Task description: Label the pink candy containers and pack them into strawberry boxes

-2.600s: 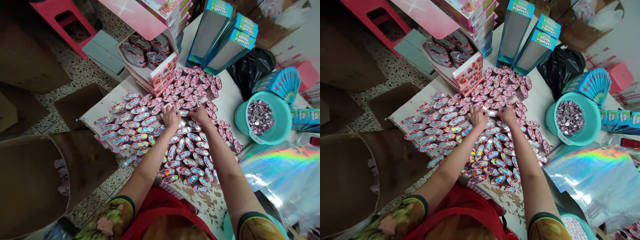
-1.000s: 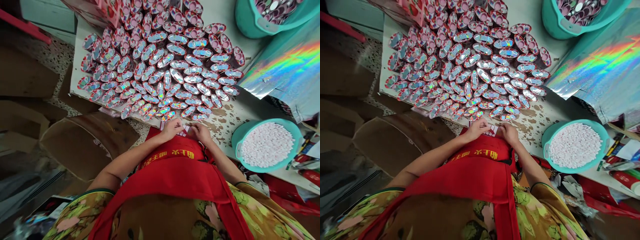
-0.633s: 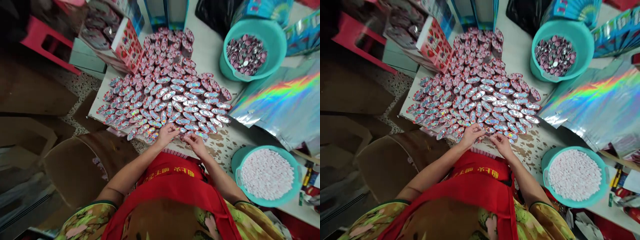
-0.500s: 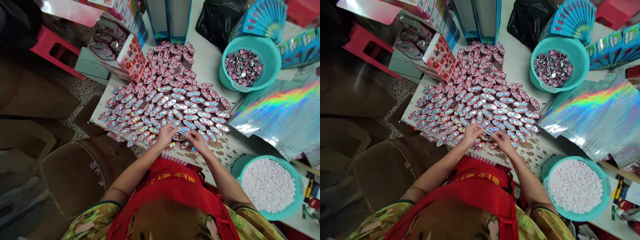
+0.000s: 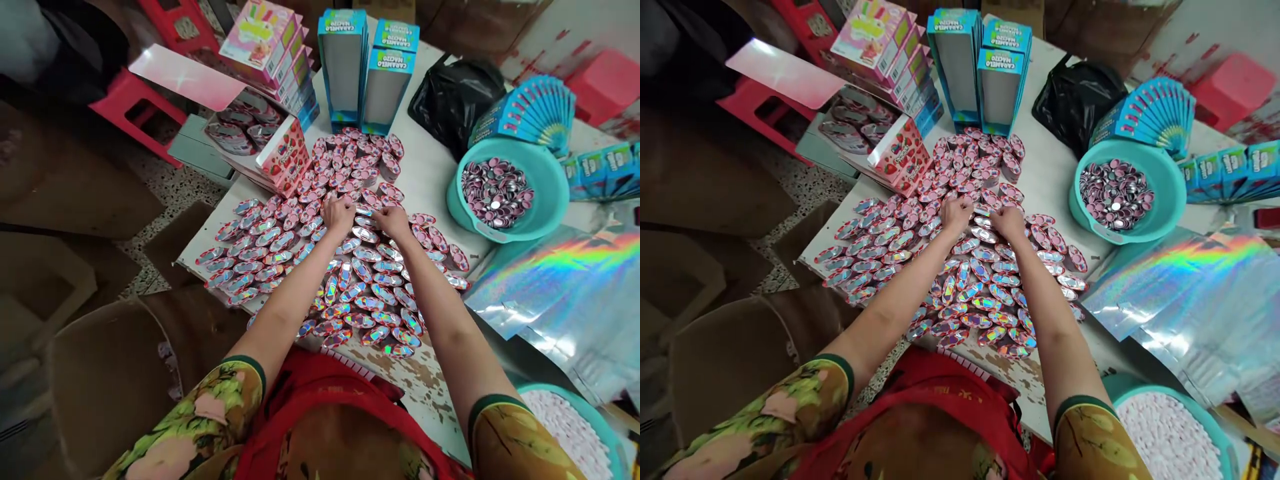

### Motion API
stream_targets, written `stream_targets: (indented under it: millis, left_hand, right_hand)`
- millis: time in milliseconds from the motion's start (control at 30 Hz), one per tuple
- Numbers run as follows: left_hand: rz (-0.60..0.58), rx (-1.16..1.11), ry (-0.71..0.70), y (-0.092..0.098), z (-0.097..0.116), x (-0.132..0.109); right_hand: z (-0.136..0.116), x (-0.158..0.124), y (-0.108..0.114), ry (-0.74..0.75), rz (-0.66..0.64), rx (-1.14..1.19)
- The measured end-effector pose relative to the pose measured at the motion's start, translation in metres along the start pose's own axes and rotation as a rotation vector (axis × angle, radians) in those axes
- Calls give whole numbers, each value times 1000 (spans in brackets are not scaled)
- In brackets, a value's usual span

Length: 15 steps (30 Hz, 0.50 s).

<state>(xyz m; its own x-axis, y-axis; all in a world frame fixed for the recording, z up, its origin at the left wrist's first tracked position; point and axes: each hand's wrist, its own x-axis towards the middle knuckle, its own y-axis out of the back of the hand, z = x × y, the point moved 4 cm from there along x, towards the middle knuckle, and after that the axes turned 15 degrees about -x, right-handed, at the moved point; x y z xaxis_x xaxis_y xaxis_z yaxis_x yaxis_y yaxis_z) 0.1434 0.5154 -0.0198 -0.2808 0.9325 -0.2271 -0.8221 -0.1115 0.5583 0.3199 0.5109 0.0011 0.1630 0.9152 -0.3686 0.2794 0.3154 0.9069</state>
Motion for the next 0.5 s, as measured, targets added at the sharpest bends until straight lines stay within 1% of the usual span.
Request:
stream_targets:
  millis: [100, 233, 333, 433, 500]
  left_hand:
    - [-2, 32, -30, -12, -3, 13]
    - [-37, 59, -82, -22, -7, 16]
    - [-30, 32, -80, -22, -6, 18]
    - [16, -26, -10, -18, -3, 24]
    - [-5, -46, 16, -13, -2, 29]
  right_hand:
    - [-6, 16, 0, -54, -22, -83]
    - [-9, 22, -4, -121, -64, -125]
    - [-7, 28, -3, -168, -67, -161]
    - [-1, 36, 3, -210, -34, -185]
    - [2, 32, 8, -201, 9, -171]
